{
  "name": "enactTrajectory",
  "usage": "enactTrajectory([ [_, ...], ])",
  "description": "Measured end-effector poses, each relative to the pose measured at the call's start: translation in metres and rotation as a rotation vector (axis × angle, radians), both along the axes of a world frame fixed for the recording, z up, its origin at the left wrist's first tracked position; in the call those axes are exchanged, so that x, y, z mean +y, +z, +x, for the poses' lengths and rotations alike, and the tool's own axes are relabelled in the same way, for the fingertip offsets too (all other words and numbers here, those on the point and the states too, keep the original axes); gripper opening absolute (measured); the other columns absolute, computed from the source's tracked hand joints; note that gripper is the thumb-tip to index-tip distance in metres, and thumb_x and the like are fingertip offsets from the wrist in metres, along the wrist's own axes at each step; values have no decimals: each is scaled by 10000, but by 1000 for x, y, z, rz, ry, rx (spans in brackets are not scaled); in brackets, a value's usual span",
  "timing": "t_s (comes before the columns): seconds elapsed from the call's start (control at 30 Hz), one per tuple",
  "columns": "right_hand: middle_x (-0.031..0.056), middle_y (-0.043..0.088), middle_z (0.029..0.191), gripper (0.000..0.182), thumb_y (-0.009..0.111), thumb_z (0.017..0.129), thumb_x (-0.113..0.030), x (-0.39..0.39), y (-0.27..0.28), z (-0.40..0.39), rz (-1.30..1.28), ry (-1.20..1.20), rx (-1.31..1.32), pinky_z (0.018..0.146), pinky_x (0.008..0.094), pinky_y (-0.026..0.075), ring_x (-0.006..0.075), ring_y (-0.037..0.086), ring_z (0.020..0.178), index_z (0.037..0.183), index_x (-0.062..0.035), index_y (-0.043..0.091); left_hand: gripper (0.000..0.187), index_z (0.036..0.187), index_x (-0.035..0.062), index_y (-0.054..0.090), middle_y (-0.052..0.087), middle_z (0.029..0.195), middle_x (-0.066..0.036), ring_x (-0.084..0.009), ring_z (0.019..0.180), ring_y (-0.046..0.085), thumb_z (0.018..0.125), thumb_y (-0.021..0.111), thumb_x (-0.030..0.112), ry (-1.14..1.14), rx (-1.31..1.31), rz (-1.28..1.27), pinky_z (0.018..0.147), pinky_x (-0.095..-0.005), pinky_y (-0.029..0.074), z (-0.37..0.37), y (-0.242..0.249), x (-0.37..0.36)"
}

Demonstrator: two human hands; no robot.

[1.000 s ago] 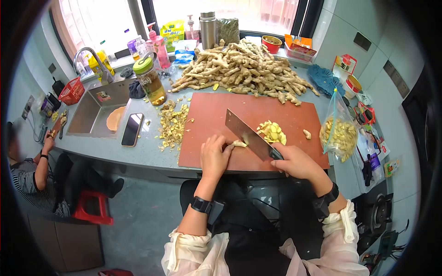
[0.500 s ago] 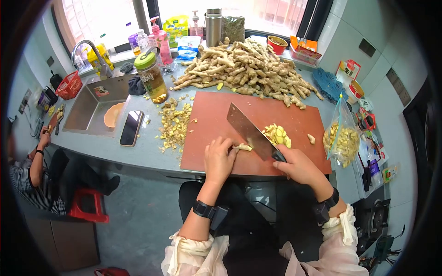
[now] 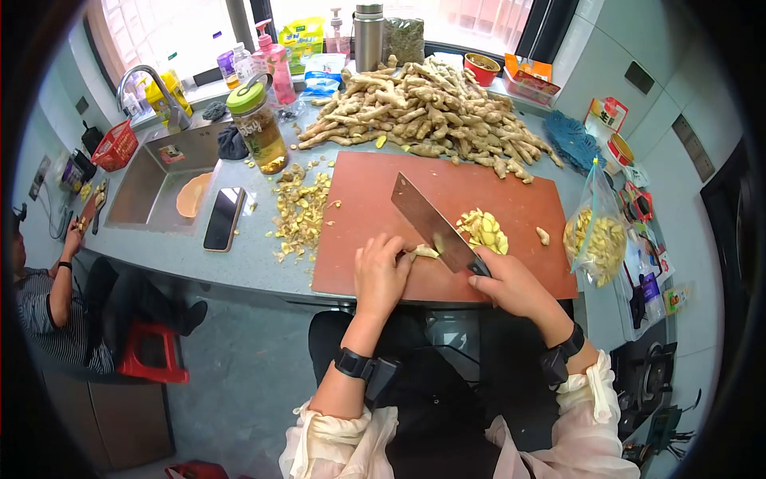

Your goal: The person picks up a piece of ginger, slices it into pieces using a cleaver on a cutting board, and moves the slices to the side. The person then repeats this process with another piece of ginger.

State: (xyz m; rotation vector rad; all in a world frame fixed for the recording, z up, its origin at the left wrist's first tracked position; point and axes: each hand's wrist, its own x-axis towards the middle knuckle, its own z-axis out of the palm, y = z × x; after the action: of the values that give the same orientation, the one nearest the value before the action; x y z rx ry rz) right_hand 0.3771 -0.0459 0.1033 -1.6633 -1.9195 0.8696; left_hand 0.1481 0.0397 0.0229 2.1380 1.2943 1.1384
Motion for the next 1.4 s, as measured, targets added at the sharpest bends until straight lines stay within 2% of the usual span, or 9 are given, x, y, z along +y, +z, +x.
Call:
enactTrajectory([
  [0.33, 101, 609, 721, 298, 627, 973, -201, -3, 24, -2, -55, 36, -44, 523, 351, 490, 202, 609, 535, 1185, -15, 529, 106, 903, 125, 713, 629, 908, -39, -272, 919, 599, 836, 775, 180, 13, 43, -18, 818, -406, 422, 1, 1, -1],
  [0.4, 251, 679, 1022, 284, 617, 949, -224, -1, 30, -9, -186, -20, -79, 848, 500, 499, 459, 641, 998, 1117, -10, 535, 102, 897, 125, 710, 627, 908, -39, -273, 918, 599, 836, 772, 177, 20, 39, -17, 819, -406, 422, 1, 3, -1],
  [0.5, 256, 674, 1015, 286, 618, 948, -225, 0, 22, -17, -179, -56, -115, 848, 506, 498, 464, 639, 997, 1110, -7, 530, 100, 902, 125, 712, 630, 909, -39, -274, 921, 600, 838, 771, 175, 10, 38, -11, 824, -405, 422, 0, 0, 0],
  [0.53, 256, 674, 1015, 286, 618, 948, -225, 1, 16, -15, -179, -57, -114, 848, 506, 498, 464, 639, 997, 1110, -7, 530, 100, 902, 125, 712, 630, 909, -39, -274, 921, 600, 838, 771, 175, 9, 38, -12, 824, -405, 422, 0, 1, 0],
  [0.6, 100, 598, 720, 246, 618, 978, -191, 1, 4, -10, -9, -6, -67, 526, 352, 481, 201, 602, 539, 1116, -20, 506, 94, 906, 126, 716, 632, 907, -41, -273, 922, 601, 843, 766, 174, 11, 38, -21, 829, -407, 422, 0, 3, -1],
  [0.93, 87, 594, 691, 280, 620, 969, -193, -3, 19, -6, -16, 12, -39, 526, 347, 484, 194, 605, 541, 1158, -7, 529, 87, 906, 113, 736, 597, 843, -50, -261, 856, 592, 839, 767, 160, 11, 13, 15, 776, -399, 403, 1, 2, 0],
  [1.13, 139, 622, 765, 310, 621, 960, -190, 2, 1, -13, -54, -20, -98, 572, 388, 499, 254, 627, 583, 1182, 3, 525, 84, 901, 121, 717, 631, 903, -50, -274, 918, 600, 854, 756, 178, 15, 46, 4, 807, -404, 416, 0, 2, -2],
  [1.23, 155, 631, 799, 306, 624, 951, -187, 4, -11, -9, 180, 21, -144, 594, 405, 504, 280, 634, 605, 1164, 7, 522, 81, 899, 120, 718, 632, 904, -51, -274, 918, 599, 856, 756, 177, 7, 32, -5, 807, -404, 415, 1, 2, -1],
  [1.4, 144, 620, 779, 293, 624, 952, -190, 1, 11, -8, 11, -27, -58, 567, 384, 502, 250, 629, 594, 1143, 9, 528, 86, 904, 116, 721, 635, 909, -54, -276, 920, 599, 856, 757, 178, 9, 40, -16, 812, -405, 417, 0, 2, -1],
])
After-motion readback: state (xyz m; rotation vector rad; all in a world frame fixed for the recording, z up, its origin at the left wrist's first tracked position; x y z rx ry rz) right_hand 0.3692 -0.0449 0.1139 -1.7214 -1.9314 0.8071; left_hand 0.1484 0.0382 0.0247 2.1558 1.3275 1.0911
